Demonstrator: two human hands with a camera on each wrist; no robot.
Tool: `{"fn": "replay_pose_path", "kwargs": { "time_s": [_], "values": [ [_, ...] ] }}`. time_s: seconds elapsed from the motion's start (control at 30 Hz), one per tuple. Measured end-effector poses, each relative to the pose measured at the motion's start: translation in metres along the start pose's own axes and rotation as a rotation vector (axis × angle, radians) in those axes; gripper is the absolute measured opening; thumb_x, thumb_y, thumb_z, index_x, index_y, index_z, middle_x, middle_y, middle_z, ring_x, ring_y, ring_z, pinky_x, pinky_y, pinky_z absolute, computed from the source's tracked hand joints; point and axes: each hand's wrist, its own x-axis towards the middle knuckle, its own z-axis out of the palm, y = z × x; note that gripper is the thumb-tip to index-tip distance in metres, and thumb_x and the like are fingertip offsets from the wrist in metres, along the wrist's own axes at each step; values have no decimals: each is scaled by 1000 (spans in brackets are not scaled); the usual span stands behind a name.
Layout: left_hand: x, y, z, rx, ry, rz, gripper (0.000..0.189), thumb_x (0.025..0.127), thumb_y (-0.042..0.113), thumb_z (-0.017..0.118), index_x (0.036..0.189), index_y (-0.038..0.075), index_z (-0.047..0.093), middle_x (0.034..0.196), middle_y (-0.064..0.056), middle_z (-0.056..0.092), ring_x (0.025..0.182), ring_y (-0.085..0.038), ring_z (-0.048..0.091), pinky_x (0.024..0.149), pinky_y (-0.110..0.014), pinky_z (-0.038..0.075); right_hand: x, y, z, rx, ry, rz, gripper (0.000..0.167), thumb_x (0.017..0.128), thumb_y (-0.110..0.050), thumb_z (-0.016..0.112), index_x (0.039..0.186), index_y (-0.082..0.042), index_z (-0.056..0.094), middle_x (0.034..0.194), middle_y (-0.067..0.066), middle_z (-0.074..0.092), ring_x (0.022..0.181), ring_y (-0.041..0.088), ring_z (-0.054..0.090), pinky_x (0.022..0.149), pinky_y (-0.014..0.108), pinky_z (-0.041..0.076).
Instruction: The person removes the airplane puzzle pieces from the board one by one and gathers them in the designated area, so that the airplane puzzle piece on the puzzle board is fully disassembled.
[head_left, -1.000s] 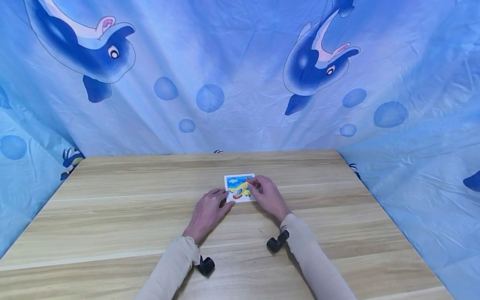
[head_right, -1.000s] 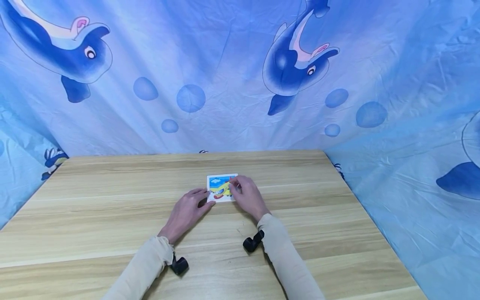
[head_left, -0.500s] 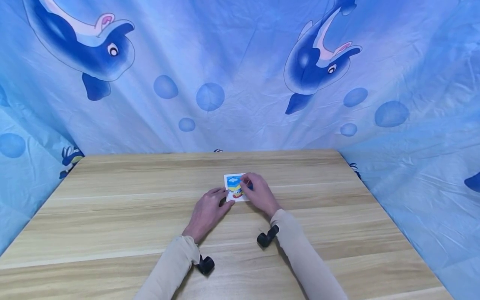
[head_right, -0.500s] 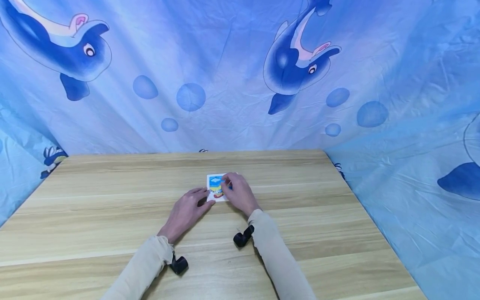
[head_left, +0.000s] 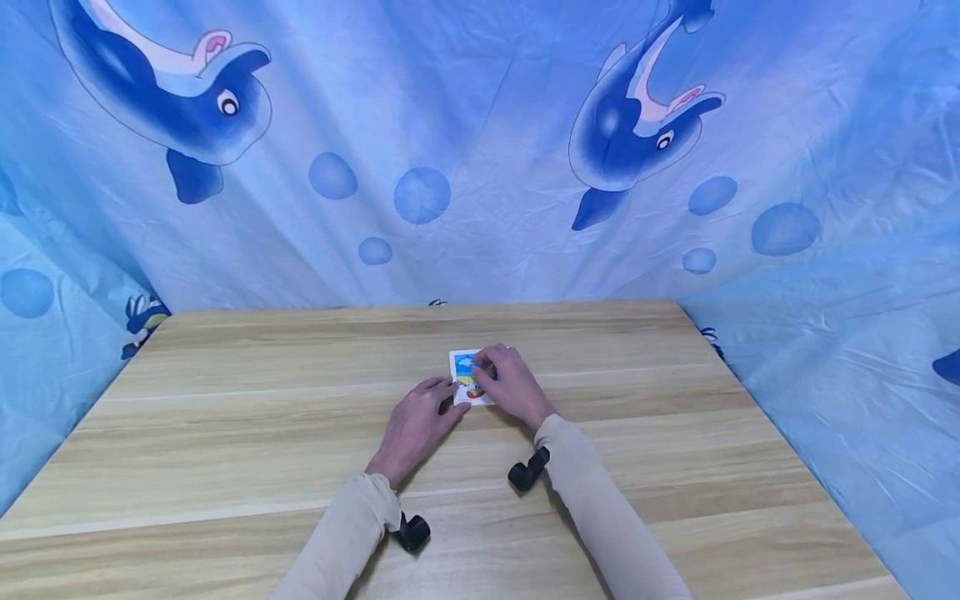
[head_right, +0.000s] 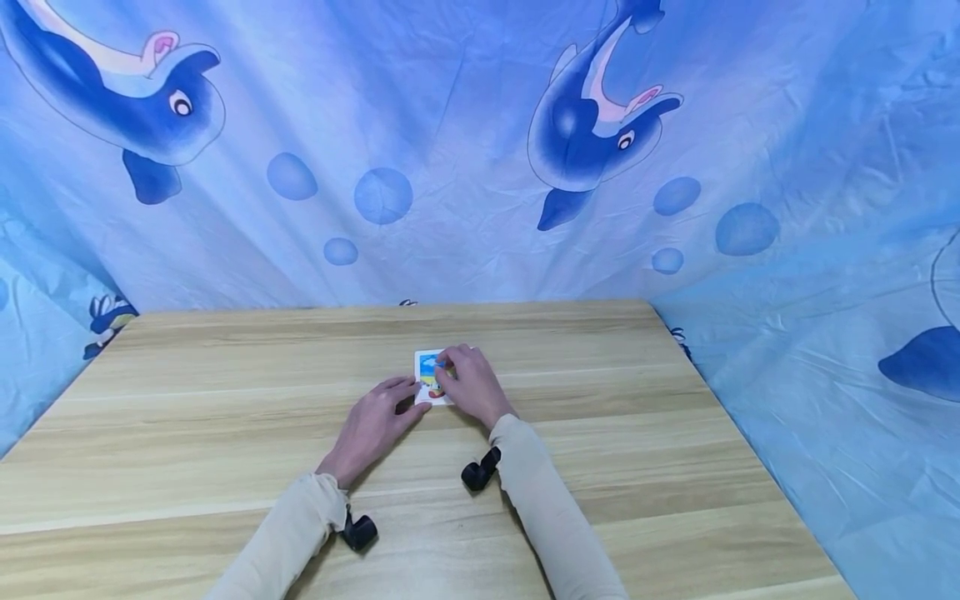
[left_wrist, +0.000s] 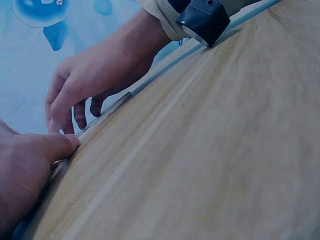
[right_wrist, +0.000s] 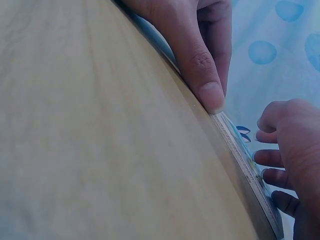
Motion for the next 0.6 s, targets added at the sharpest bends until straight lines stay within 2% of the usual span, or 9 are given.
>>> {"fn": "replay_pose_path", "kwargs": {
  "time_s": [0.33,0.6],
  "values": [
    [-1,0,0,-18,15,5,37,93,29,80,119,3,76,127,-20,70,118,-36,66,96,-50,56,7,-1,3,-13,-8,-6,22,103,-21,63,117,-6,71,112,7,64,108,25,55,93,40,50],
    [-1,0,0,-18,15,9,34,93,28,80,117,3,77,126,-20,70,118,-36,66,95,-50,56,12,-2,6,-56,-10,-6,23,103,-23,63,119,-8,71,120,11,63,113,28,54,98,43,49]
  ]
}}
